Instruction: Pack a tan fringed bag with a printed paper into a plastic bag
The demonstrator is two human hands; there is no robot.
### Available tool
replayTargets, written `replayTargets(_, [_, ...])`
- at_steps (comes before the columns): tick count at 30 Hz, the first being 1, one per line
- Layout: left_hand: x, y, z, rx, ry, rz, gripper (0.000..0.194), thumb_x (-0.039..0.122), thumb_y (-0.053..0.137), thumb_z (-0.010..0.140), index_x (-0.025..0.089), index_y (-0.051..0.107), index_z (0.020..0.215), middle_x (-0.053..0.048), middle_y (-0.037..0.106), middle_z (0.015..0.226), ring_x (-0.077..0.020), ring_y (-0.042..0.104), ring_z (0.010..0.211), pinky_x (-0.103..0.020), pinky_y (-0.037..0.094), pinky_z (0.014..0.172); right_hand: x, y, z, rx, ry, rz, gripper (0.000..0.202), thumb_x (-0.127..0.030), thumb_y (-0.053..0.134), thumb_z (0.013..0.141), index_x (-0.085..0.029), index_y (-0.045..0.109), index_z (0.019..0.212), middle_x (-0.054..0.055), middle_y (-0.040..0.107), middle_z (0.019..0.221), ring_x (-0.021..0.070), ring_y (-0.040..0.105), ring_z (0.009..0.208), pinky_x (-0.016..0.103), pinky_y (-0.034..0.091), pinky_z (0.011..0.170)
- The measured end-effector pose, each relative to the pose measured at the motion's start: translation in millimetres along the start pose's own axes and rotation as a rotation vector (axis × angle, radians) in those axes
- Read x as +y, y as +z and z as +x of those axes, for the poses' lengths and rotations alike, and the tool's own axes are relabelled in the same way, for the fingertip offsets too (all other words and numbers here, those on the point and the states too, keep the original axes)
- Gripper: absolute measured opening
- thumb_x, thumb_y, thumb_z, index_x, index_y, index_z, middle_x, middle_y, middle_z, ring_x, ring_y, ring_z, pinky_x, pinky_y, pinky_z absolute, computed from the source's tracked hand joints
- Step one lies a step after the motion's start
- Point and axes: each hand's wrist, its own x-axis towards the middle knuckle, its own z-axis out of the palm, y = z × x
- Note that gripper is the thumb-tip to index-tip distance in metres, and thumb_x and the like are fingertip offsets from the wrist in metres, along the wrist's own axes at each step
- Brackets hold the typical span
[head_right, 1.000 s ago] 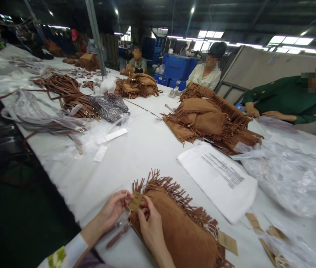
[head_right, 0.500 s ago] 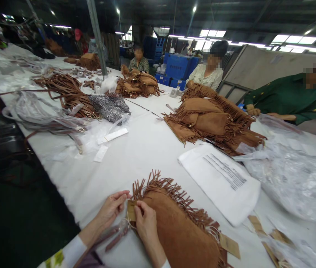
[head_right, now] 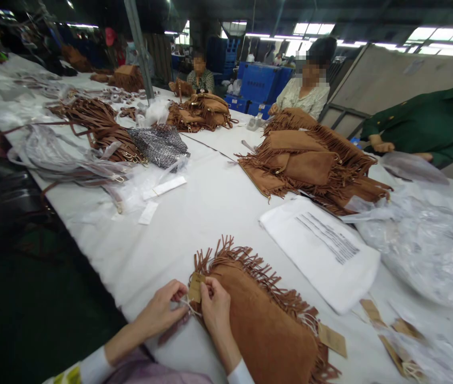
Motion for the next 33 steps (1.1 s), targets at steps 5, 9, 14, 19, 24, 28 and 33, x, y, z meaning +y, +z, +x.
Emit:
replayTargets(5, [2, 14.1, 4, 0.049, -0.125, 0.000, 0.005, 0.017, 0.056, 0.073, 0.020, 0.061, 0.072, -0.001, 0.063, 0.073, -0.0175, 0.056, 0.072, -0.028, 0.039, 0.069, 4, -1, -1, -0.004, 0.013, 0.031, 0.030, -0.044, 0.054, 0.083, -0.016, 0.064, 0.088, 0.006, 0.071, 0.079, 0.0199, 0.065, 0.070, 0.028, 0.049, 0.064])
replayTargets(9, [0, 11.1, 10, 0.131, -0.198, -0.253, 0.016, 0.031, 0.060, 0.079, 0.018, 0.062, 0.070, -0.002, 0.064, 0.067, -0.0161, 0.056, 0.064, -0.027, 0.039, 0.064, 13, 1, 0, -0.006, 0.012, 0.074, 0.033, -0.048, 0.055, 0.083, -0.016, 0.065, 0.088, 0.007, 0.072, 0.080, 0.0211, 0.066, 0.073, 0.029, 0.050, 0.066])
replayTargets(14, [-6, 4.6, 20, 0.175, -0.313, -0.898, 0.022, 0.035, 0.068, 0.076, 0.016, 0.059, 0.074, -0.002, 0.065, 0.068, -0.0127, 0.057, 0.064, -0.023, 0.043, 0.063, 23, 3, 2, -0.030, 0.008, 0.144, 0.034, -0.048, 0.056, 0.083, -0.017, 0.065, 0.093, 0.008, 0.072, 0.085, 0.0221, 0.067, 0.077, 0.029, 0.052, 0.067])
replayTargets(19, [-10, 3.1, 28, 0.166, -0.483, -1.169, 0.016, 0.026, 0.070, 0.075, 0.014, 0.060, 0.077, -0.005, 0.068, 0.075, -0.0089, 0.057, 0.058, -0.017, 0.041, 0.051, 20, 1, -2, -0.027, -0.004, 0.189, 0.030, -0.045, 0.055, 0.085, -0.017, 0.066, 0.093, 0.006, 0.072, 0.084, 0.0209, 0.066, 0.076, 0.028, 0.051, 0.068])
replayTargets(24, [-8, 6.9, 28, 0.088, -0.503, -1.252, 0.026, 0.001, 0.067, 0.061, 0.010, 0.064, 0.085, -0.004, 0.067, 0.080, -0.0022, 0.049, 0.048, -0.011, 0.028, 0.036, 12, -2, -3, -0.043, -0.063, 0.148, 0.026, -0.041, 0.057, 0.084, -0.019, 0.070, 0.090, 0.005, 0.072, 0.084, 0.0208, 0.065, 0.078, 0.027, 0.050, 0.072])
replayTargets(28, [-8, 11.4, 25, 0.081, -0.487, -1.267, 0.028, 0.009, 0.071, 0.065, 0.012, 0.065, 0.092, 0.001, 0.061, 0.066, -0.0002, 0.041, 0.041, -0.010, 0.016, 0.031, 10, -3, 1, -0.071, -0.069, 0.116, 0.027, -0.040, 0.056, 0.085, -0.019, 0.072, 0.093, 0.006, 0.073, 0.086, 0.0220, 0.065, 0.079, 0.029, 0.051, 0.071])
replayTargets(33, [-14, 19.8, 29, 0.055, -0.398, -0.945, 0.035, 0.027, 0.073, 0.067, 0.012, 0.066, 0.098, -0.002, 0.062, 0.068, -0.0038, 0.046, 0.045, -0.013, 0.018, 0.033, 7, -4, 4, -0.128, -0.129, 0.009, 0.024, -0.036, 0.055, 0.085, -0.021, 0.073, 0.090, 0.005, 0.074, 0.084, 0.0217, 0.066, 0.077, 0.028, 0.050, 0.070])
